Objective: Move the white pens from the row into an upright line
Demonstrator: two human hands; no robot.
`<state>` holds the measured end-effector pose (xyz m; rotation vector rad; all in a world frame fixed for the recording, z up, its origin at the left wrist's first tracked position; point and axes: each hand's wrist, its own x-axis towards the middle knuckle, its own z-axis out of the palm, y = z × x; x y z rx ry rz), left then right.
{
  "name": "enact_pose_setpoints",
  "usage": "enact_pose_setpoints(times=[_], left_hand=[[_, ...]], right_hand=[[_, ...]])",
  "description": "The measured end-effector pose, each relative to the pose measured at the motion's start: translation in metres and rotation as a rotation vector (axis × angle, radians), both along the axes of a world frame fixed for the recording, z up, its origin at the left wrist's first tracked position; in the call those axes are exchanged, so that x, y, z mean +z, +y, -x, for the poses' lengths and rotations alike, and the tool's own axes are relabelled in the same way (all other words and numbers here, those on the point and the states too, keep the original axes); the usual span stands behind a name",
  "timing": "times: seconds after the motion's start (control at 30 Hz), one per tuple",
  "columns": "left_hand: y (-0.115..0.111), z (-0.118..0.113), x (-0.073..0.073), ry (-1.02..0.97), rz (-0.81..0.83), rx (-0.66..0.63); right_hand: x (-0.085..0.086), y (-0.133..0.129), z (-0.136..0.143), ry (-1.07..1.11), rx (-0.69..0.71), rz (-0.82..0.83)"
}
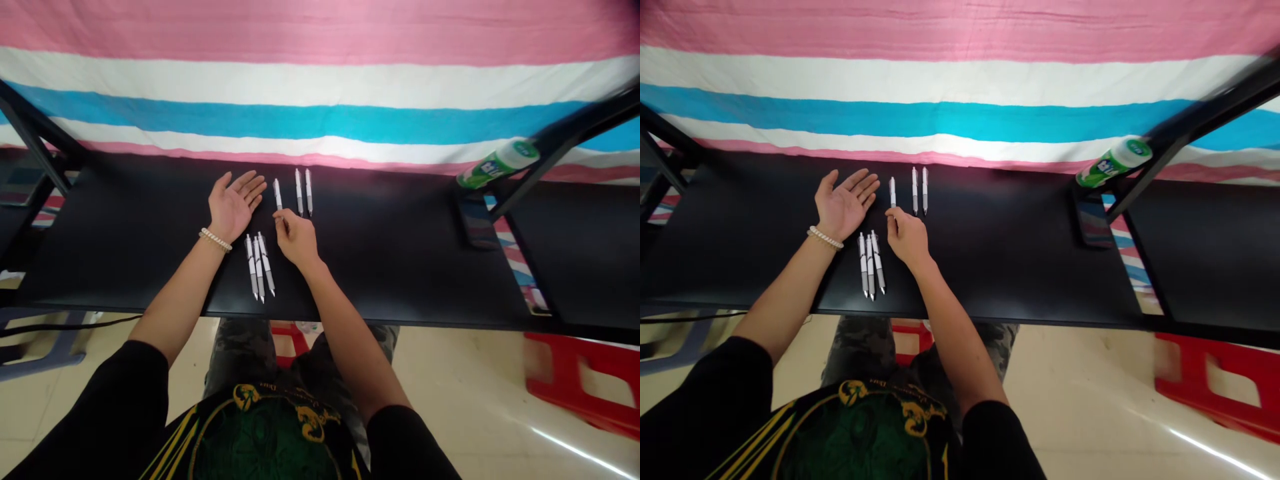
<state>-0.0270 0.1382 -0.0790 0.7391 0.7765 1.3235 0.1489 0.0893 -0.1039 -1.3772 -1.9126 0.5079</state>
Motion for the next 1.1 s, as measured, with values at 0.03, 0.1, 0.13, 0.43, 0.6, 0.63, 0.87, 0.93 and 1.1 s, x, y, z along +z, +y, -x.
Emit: enact_pose_setpoints(times=[0.03,0.1,0.13,0.43,0.6,0.63,0.87,0.93,1.1], left_hand=[[0.001,0.002,-0.001,0.019,-0.007,-0.003],[0.001,0.004,-0.003,0.062,-0.022,-0.014],[0.001,0.004,-0.005,0.094,-0.029,-0.020],[-0.001,-0.003,-0.020,0.302,-0.187,0.032],[-0.002,-0.002,-0.021,0.535,-0.288,0.017],[-0.005,-0.001,-0.021,0.573,-0.315,0.022],[-0.071,0.021,-0.017,0.978,-0.545,0.019],[-0.098,0.027,-0.013,1.204,-0.644,-0.039],[-0.130,0.023,-0.009,1.552,-0.687,-0.138]], right_hand=[[-0.001,0.001,0.000,-0.015,-0.013,0.008],[-0.001,0.003,0.001,-0.034,-0.025,0.016],[0.000,0.003,0.001,-0.042,-0.033,0.016],[-0.014,-0.142,-0.036,0.122,-0.228,-0.055],[-0.091,-0.262,-0.090,-0.291,-0.247,0.559],[-0.106,-0.267,-0.098,-0.430,-0.127,0.810],[-0.181,-0.217,-0.096,-0.612,-0.080,1.055],[-0.195,-0.207,-0.091,-0.649,-0.151,1.061],[-0.202,-0.202,-0.098,-0.637,-0.125,1.031]])
